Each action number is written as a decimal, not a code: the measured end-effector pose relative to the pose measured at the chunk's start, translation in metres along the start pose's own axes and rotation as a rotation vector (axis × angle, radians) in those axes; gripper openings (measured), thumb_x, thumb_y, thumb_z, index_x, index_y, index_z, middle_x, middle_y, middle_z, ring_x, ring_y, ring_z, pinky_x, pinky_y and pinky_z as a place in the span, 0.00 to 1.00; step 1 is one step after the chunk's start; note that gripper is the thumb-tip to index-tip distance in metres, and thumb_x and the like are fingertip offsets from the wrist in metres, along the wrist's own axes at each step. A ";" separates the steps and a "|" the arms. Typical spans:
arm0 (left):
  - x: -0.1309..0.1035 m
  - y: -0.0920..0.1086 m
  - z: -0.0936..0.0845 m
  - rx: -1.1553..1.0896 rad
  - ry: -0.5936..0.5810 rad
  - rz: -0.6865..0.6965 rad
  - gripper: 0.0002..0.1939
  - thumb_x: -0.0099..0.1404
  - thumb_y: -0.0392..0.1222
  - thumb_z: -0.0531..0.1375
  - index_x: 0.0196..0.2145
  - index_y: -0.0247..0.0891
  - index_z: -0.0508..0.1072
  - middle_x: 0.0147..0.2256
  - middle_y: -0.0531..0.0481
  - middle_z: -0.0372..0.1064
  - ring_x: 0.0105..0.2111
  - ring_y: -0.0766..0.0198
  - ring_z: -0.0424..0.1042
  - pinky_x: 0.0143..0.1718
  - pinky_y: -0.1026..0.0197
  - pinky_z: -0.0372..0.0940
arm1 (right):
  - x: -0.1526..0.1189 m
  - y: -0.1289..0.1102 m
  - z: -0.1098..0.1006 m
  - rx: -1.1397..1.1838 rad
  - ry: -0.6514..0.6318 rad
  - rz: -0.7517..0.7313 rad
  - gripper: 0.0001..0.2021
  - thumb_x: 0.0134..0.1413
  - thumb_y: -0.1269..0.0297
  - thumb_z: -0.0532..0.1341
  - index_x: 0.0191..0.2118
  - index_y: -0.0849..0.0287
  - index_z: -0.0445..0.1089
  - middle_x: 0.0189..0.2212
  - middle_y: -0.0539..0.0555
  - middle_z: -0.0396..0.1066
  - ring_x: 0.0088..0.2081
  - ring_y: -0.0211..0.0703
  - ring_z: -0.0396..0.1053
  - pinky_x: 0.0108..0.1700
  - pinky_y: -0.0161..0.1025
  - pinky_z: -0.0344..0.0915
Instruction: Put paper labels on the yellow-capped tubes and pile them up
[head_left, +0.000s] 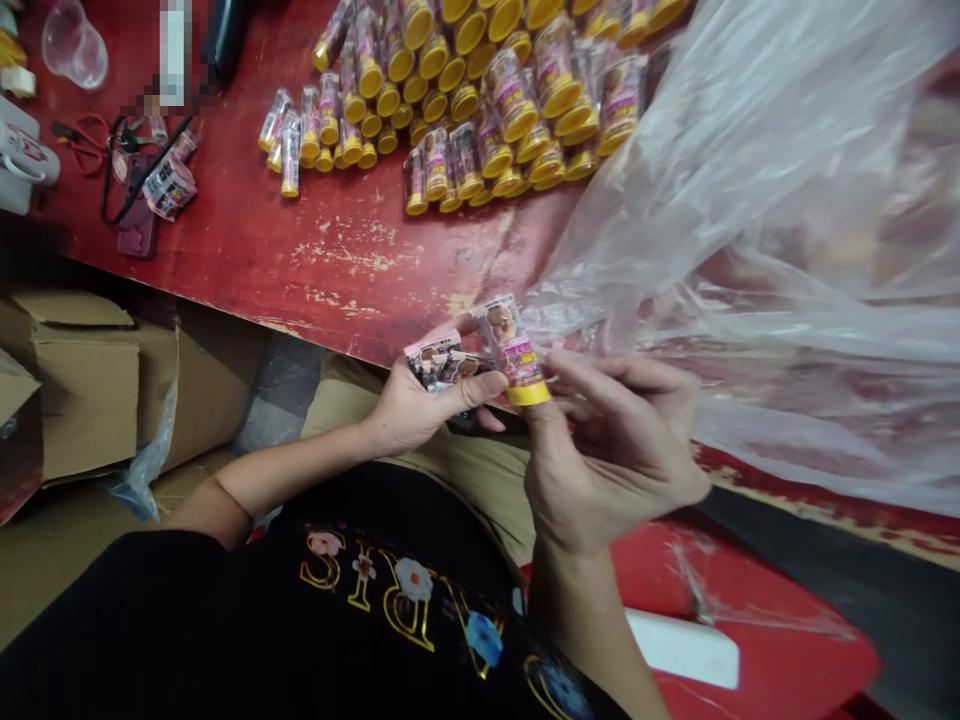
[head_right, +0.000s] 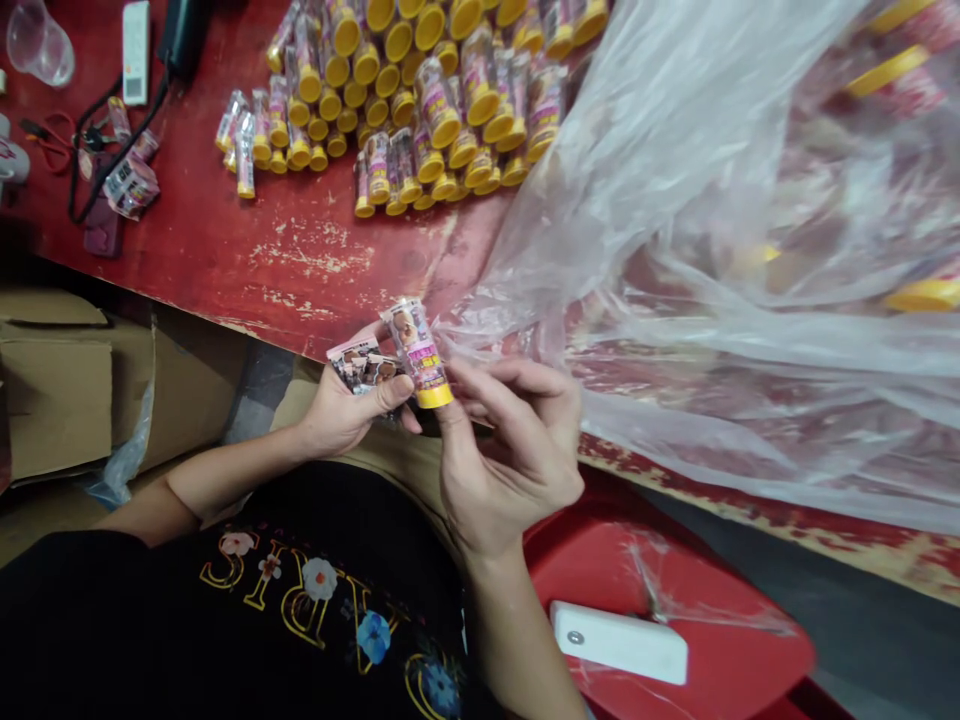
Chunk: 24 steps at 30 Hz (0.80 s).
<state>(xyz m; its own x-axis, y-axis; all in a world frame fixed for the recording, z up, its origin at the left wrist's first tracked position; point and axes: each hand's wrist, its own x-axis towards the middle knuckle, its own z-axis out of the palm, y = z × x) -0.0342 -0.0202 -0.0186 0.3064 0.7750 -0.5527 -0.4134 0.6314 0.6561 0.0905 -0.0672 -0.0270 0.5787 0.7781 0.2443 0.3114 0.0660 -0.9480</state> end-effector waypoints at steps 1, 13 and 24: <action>0.000 0.002 -0.001 -0.005 0.002 -0.001 0.47 0.45 0.48 0.83 0.62 0.43 0.74 0.39 0.51 0.81 0.32 0.61 0.81 0.31 0.61 0.76 | 0.002 -0.001 0.000 -0.012 -0.026 -0.004 0.09 0.56 0.60 0.76 0.43 0.49 0.86 0.37 0.53 0.73 0.39 0.43 0.73 0.37 0.42 0.72; -0.007 0.002 0.008 -0.014 0.033 0.008 0.33 0.44 0.53 0.83 0.44 0.38 0.79 0.41 0.47 0.81 0.39 0.57 0.82 0.30 0.63 0.75 | 0.000 0.002 0.015 -0.051 0.106 -0.104 0.03 0.54 0.63 0.76 0.35 0.50 0.85 0.31 0.50 0.72 0.33 0.40 0.71 0.34 0.41 0.72; -0.003 0.013 0.009 -0.062 0.026 0.082 0.45 0.51 0.44 0.80 0.66 0.49 0.74 0.49 0.46 0.79 0.43 0.53 0.82 0.37 0.57 0.78 | 0.002 0.006 0.013 -0.057 0.032 -0.159 0.10 0.57 0.66 0.75 0.45 0.48 0.86 0.37 0.53 0.75 0.38 0.42 0.73 0.34 0.40 0.74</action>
<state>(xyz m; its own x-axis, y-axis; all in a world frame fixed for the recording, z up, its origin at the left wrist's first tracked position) -0.0328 -0.0138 -0.0037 0.2470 0.8225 -0.5124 -0.4884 0.5623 0.6673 0.0835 -0.0575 -0.0348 0.5419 0.7406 0.3974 0.4423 0.1508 -0.8841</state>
